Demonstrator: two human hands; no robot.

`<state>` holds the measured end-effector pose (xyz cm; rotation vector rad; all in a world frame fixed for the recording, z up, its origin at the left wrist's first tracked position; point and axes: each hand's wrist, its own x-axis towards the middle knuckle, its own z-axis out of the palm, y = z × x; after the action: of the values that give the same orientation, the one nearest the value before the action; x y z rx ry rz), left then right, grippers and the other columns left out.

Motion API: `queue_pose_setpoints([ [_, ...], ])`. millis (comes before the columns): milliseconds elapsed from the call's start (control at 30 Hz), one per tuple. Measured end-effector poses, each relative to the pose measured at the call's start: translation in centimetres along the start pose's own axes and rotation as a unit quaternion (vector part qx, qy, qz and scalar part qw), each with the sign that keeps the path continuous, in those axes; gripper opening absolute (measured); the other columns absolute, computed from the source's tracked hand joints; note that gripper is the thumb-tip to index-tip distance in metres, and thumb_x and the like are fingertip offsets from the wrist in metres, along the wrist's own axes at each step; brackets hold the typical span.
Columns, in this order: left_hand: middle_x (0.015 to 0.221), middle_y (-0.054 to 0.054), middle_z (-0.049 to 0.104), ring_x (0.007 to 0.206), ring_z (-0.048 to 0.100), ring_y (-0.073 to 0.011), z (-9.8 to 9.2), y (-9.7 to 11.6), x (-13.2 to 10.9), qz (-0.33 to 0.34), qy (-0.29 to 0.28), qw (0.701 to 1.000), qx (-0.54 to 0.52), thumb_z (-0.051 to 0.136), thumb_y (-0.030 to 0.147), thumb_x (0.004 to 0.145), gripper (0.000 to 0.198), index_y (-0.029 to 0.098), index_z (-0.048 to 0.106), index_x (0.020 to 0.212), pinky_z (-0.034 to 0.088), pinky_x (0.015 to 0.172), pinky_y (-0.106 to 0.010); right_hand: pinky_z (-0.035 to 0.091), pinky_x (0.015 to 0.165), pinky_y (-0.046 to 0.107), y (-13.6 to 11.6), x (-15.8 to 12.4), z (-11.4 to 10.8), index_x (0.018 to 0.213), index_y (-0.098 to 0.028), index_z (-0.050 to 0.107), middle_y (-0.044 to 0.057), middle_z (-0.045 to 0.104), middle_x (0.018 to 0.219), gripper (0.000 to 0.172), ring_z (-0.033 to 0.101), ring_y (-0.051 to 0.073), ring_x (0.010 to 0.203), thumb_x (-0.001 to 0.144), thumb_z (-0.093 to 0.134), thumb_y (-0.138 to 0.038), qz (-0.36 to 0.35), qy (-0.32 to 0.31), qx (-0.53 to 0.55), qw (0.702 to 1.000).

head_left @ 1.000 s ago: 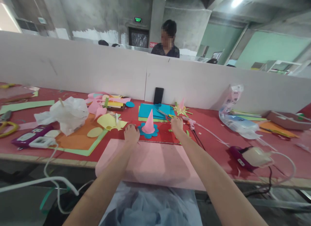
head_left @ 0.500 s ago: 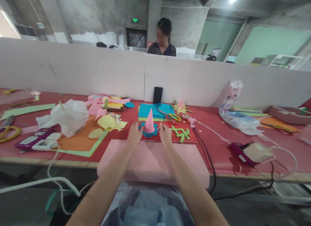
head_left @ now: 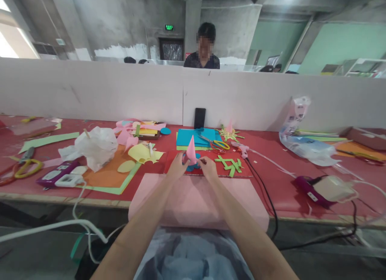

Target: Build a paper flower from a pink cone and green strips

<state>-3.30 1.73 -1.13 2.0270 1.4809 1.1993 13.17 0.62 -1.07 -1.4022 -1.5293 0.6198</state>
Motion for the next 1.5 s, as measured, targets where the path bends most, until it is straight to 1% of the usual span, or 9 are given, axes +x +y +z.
queue_pose_setpoints([
  [133,0.123,-0.014,0.053,0.115,0.05,-0.0225,0.2,0.4,0.0,0.009,-0.015,1.0,-0.006,0.055,0.031,0.079,0.057,0.012,0.039,0.13,0.042,0.095,-0.035,0.044,0.065,0.026,-0.3,0.0,-0.2,0.069,-0.021,0.057,0.001,0.065,0.066,0.028,0.06,0.016,0.066,0.073,0.056,-0.048,0.016,0.011,0.007,1.0],
  [333,0.125,-0.012,0.052,0.115,0.05,-0.023,0.1,0.4,0.1,-0.011,-0.023,1.0,0.007,0.059,0.03,0.077,0.059,0.017,0.039,0.131,0.042,0.095,-0.036,0.044,0.065,0.026,-0.3,0.1,-0.2,0.067,-0.021,0.056,0.001,0.065,0.064,0.031,0.06,0.016,0.065,0.071,0.056,-0.052,0.029,0.012,0.007,0.999],
  [533,0.125,-0.012,0.053,0.115,0.05,-0.0234,0.2,0.4,0.2,0.0,-0.012,1.0,0.023,0.059,0.031,0.076,0.059,0.016,0.039,0.13,0.041,0.095,-0.036,0.044,0.064,0.026,-0.4,0.1,-0.2,0.067,-0.021,0.056,0.001,0.065,0.065,0.035,0.059,0.016,0.063,0.07,0.057,-0.055,0.026,0.016,0.02,0.999],
  [633,0.126,-0.012,0.052,0.117,0.049,-0.0249,0.4,1.1,0.1,-0.003,-0.004,0.998,0.057,0.061,0.033,0.075,0.062,0.017,0.038,0.131,0.039,0.096,-0.038,0.044,0.064,0.026,-0.4,0.1,-0.2,0.067,-0.021,0.056,0.001,0.065,0.064,0.035,0.059,0.016,0.062,0.069,0.058,-0.055,0.032,0.024,0.023,0.999],
  [800,0.124,-0.013,0.053,0.116,0.049,-0.0255,0.5,2.1,-0.1,0.016,0.011,0.995,0.096,0.057,0.038,0.078,0.061,0.016,0.038,0.131,0.037,0.098,-0.039,0.043,0.061,0.026,-0.5,0.0,-0.3,0.067,-0.021,0.056,0.001,0.064,0.063,0.035,0.058,0.015,0.058,0.07,0.057,-0.056,0.037,0.021,0.031,0.999],
  [1000,0.126,-0.014,0.051,0.118,0.047,-0.0256,0.4,1.8,-0.2,0.012,0.008,0.996,0.085,0.057,0.039,0.078,0.062,0.016,0.036,0.132,0.037,0.097,-0.039,0.046,0.062,0.026,-0.3,0.1,-0.3,0.067,-0.021,0.057,0.002,0.066,0.065,0.035,0.059,0.015,0.056,0.073,0.053,-0.055,0.034,0.009,0.054,0.998],
  [1167,0.127,-0.014,0.051,0.118,0.048,-0.0256,0.6,1.8,-0.3,0.015,0.01,0.997,0.081,0.057,0.037,0.078,0.061,0.017,0.036,0.132,0.037,0.098,-0.04,0.046,0.061,0.027,-0.3,0.2,-0.3,0.068,-0.021,0.057,0.003,0.067,0.067,0.039,0.059,0.015,0.053,0.077,0.045,-0.058,0.033,0.005,0.062,0.997],
  [1333,0.126,-0.014,0.051,0.117,0.049,-0.0259,0.6,1.9,-0.5,0.016,0.014,0.997,0.074,0.057,0.037,0.078,0.061,0.015,0.037,0.131,0.038,0.097,-0.039,0.046,0.058,0.026,-0.8,-0.1,-0.5,0.065,-0.022,0.053,0.003,0.066,0.065,0.04,0.058,0.015,0.052,0.076,0.046,-0.059,0.045,0.013,0.07,0.996],
  [1500,0.129,-0.015,0.05,0.118,0.048,-0.0266,1.1,2.9,0.5,-0.02,0.019,0.998,0.053,0.06,0.036,0.075,0.069,0.015,0.033,0.135,0.039,0.095,-0.037,0.045,0.055,0.025,-0.8,-0.1,-0.6,0.063,-0.021,0.053,0.002,0.066,0.065,0.04,0.059,0.015,0.054,0.074,0.05,-0.059,0.041,0.022,0.09,0.995],
])
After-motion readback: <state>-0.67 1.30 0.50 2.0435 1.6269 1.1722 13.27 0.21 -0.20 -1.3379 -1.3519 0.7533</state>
